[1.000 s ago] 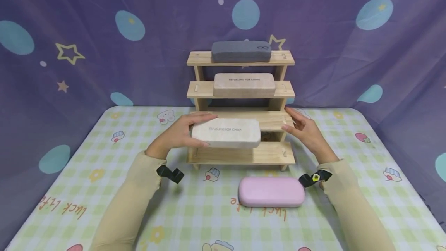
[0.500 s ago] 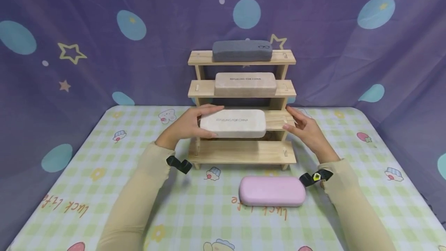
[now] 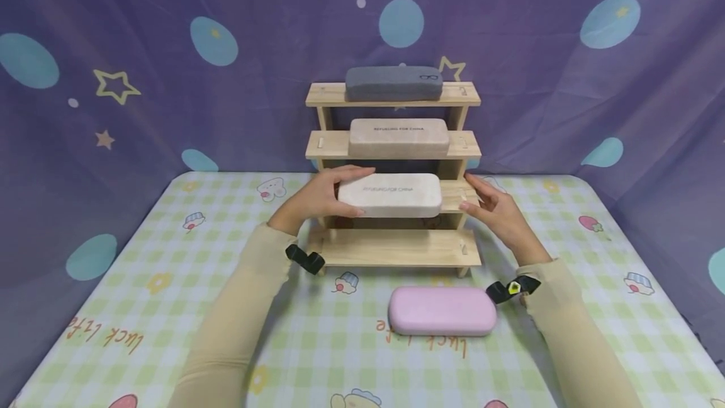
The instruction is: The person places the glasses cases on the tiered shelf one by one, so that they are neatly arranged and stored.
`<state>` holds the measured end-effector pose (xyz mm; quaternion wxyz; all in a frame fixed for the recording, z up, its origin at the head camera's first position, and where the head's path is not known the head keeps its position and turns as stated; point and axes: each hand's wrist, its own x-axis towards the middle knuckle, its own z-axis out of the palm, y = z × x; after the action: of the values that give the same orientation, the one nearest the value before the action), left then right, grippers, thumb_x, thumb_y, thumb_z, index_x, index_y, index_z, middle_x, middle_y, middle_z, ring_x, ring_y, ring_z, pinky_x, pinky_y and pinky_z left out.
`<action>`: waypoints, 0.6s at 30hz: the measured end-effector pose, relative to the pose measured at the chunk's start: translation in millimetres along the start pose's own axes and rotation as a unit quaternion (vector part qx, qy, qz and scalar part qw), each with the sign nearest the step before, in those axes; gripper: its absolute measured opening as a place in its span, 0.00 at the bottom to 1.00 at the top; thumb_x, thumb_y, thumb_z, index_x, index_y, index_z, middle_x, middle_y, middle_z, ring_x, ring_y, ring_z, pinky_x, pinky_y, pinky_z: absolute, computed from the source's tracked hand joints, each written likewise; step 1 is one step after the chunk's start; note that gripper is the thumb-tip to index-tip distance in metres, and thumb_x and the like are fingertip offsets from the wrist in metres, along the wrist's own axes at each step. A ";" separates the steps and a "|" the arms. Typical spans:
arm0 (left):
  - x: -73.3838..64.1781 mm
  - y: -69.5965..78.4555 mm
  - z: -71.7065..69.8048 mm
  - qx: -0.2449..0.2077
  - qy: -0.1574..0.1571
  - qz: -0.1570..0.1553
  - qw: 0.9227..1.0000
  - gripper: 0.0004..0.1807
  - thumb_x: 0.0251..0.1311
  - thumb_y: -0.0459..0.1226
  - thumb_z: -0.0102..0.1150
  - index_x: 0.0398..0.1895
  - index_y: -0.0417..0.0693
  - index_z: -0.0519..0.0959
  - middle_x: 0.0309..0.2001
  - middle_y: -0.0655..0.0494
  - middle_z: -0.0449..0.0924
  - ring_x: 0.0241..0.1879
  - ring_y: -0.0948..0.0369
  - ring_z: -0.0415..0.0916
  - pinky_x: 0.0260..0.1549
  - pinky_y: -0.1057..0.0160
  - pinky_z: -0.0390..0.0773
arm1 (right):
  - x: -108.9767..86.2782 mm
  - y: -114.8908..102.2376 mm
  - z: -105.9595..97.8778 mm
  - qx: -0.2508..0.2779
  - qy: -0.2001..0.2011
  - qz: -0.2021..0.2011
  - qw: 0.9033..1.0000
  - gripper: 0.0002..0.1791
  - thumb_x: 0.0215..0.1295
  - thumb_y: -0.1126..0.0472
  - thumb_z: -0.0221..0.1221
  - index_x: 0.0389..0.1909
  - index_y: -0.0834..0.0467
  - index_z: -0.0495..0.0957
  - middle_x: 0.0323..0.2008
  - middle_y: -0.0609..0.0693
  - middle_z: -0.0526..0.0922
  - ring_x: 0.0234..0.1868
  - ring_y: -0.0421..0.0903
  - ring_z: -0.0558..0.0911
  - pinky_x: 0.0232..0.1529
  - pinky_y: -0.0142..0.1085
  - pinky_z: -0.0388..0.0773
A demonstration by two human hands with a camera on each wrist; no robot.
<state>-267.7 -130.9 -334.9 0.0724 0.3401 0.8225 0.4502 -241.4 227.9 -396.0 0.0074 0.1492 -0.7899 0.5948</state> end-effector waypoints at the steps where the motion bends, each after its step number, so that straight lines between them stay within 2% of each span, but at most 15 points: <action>1: 1.2 -1.0 0.3 0.003 -0.002 -0.004 1.000 0.43 0.44 0.37 0.74 0.67 0.53 0.67 0.67 0.51 0.64 0.51 0.56 0.72 0.48 0.57 0.73 | 0.0 0.3 0.3 -0.002 0.001 0.001 1.000 0.37 0.64 0.61 0.60 0.71 0.62 0.54 0.72 0.57 0.51 0.72 0.51 0.51 0.68 0.43 0.49; 6: 7.6 -5.4 2.0 -0.009 -0.009 -0.015 1.000 0.43 0.45 0.37 0.74 0.68 0.51 0.66 0.67 0.52 0.64 0.47 0.56 0.73 0.45 0.58 0.75 | -0.9 -0.4 0.2 -0.013 0.001 -0.003 1.000 0.38 0.64 0.59 0.60 0.71 0.62 0.54 0.72 0.58 0.50 0.72 0.53 0.50 0.68 0.46 0.48; 9: 10.5 -6.9 2.4 -0.010 -0.010 -0.008 1.000 0.43 0.44 0.35 0.74 0.68 0.49 0.66 0.66 0.51 0.65 0.44 0.57 0.74 0.42 0.61 0.75 | -1.0 -0.2 0.1 -0.010 0.002 -0.001 1.000 0.38 0.64 0.59 0.60 0.71 0.61 0.54 0.73 0.57 0.50 0.72 0.52 0.50 0.68 0.49 0.47; 12: 12.2 -8.0 2.5 -0.003 -0.009 -0.002 1.000 0.42 0.44 0.34 0.74 0.67 0.49 0.67 0.65 0.51 0.66 0.42 0.57 0.74 0.40 0.61 0.76 | -1.1 0.0 0.5 -0.005 0.000 -0.002 1.000 0.38 0.64 0.61 0.60 0.71 0.62 0.53 0.73 0.57 0.50 0.73 0.52 0.50 0.69 0.46 0.47; 15: 13.2 -8.4 2.5 0.002 -0.011 -0.003 1.000 0.42 0.44 0.35 0.74 0.67 0.49 0.67 0.65 0.51 0.66 0.48 0.56 0.73 0.46 0.58 0.74 | -1.1 0.2 0.8 -0.004 0.001 0.000 1.000 0.38 0.64 0.61 0.60 0.71 0.60 0.54 0.72 0.58 0.51 0.73 0.50 0.50 0.68 0.37 0.50; 18: 14.4 -8.8 2.4 0.011 -0.014 -0.003 1.000 0.42 0.44 0.37 0.74 0.67 0.51 0.67 0.66 0.52 0.66 0.59 0.57 0.67 0.56 0.55 0.69 | -1.2 0.8 0.4 -0.006 -0.003 -0.003 1.000 0.38 0.64 0.61 0.60 0.71 0.60 0.54 0.72 0.59 0.51 0.73 0.51 0.49 0.65 0.26 0.53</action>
<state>-281.9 -123.4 -340.5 0.0811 0.3442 0.8276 0.4359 -240.4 227.9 -397.1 0.0077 0.1533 -0.7928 0.5898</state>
